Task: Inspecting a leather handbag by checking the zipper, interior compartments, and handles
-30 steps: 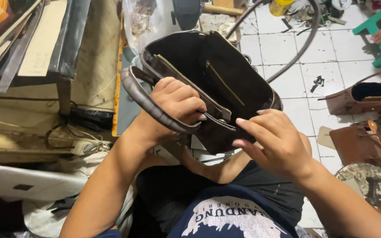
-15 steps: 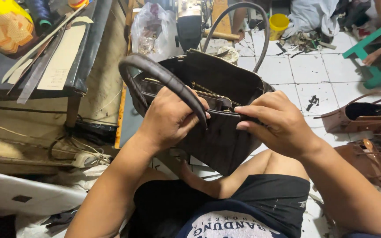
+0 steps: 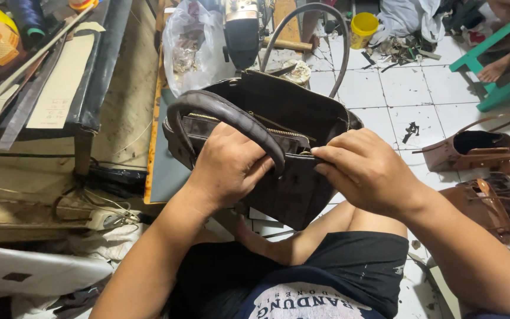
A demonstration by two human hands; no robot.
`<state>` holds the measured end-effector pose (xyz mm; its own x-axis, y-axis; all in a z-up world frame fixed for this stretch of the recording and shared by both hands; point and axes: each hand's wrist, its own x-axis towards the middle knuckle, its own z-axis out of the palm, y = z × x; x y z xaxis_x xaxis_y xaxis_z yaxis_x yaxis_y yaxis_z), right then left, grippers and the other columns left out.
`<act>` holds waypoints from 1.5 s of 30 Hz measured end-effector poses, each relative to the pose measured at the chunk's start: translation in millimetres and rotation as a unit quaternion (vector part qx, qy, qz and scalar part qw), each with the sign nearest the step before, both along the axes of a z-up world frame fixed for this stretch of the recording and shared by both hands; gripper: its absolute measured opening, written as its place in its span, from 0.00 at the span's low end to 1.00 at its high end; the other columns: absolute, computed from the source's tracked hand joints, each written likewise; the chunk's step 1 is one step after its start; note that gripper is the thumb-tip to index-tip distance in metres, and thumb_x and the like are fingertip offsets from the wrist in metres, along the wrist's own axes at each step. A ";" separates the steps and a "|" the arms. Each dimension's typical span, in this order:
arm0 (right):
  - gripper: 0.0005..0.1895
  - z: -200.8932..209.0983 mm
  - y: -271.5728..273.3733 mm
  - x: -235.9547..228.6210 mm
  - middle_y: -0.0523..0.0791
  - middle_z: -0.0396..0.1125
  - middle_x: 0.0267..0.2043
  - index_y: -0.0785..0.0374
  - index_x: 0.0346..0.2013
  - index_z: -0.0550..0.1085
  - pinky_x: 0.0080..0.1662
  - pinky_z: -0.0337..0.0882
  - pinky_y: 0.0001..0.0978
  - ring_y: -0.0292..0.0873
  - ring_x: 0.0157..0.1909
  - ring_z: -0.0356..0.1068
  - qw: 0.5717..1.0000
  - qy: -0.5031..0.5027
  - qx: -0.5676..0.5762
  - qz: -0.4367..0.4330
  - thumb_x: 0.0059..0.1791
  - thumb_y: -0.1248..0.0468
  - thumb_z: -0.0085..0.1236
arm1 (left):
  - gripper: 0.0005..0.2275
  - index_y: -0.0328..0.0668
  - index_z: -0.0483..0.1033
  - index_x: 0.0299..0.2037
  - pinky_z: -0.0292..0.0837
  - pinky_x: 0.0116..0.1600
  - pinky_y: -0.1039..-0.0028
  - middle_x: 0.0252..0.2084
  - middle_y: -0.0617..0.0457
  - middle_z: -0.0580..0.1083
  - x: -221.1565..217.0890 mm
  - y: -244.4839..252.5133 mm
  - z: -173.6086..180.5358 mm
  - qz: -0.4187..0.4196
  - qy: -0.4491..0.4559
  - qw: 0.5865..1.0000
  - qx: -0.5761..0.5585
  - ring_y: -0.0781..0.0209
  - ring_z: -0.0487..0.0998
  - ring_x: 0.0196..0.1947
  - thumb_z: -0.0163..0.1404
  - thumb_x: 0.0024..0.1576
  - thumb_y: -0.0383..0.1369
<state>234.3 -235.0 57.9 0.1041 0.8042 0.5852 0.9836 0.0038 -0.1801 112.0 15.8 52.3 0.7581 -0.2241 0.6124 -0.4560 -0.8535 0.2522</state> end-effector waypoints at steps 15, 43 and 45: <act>0.05 -16.6 14.7 2.4 0.48 0.63 0.27 0.64 0.32 0.76 0.31 0.65 0.45 0.54 0.28 0.66 0.998 0.011 0.053 0.038 0.52 0.67 0.57 | 0.07 0.51 0.78 0.42 0.70 0.45 0.66 0.36 0.57 0.75 8.6 -17.2 -12.0 -0.043 -0.026 0.999 0.016 0.54 0.77 0.37 0.51 0.62 0.40; 0.05 -35.4 10.2 -10.1 0.48 0.68 0.32 0.64 0.36 0.76 0.36 0.70 0.43 0.53 0.32 0.71 0.995 0.066 0.073 -0.019 0.47 0.68 0.64 | 0.12 0.52 0.76 0.32 0.67 0.38 0.72 0.28 0.60 0.71 14.6 -34.1 -27.7 0.003 -0.158 0.986 0.043 0.61 0.74 0.29 0.46 0.66 0.41; 0.04 -33.4 11.0 -9.1 0.46 0.68 0.31 0.61 0.37 0.78 0.36 0.69 0.42 0.51 0.31 0.70 0.996 0.062 0.059 -0.012 0.48 0.67 0.62 | 0.11 0.51 0.76 0.31 0.67 0.37 0.73 0.27 0.59 0.70 14.1 -35.1 -24.7 0.003 -0.168 0.985 0.044 0.61 0.73 0.28 0.47 0.66 0.39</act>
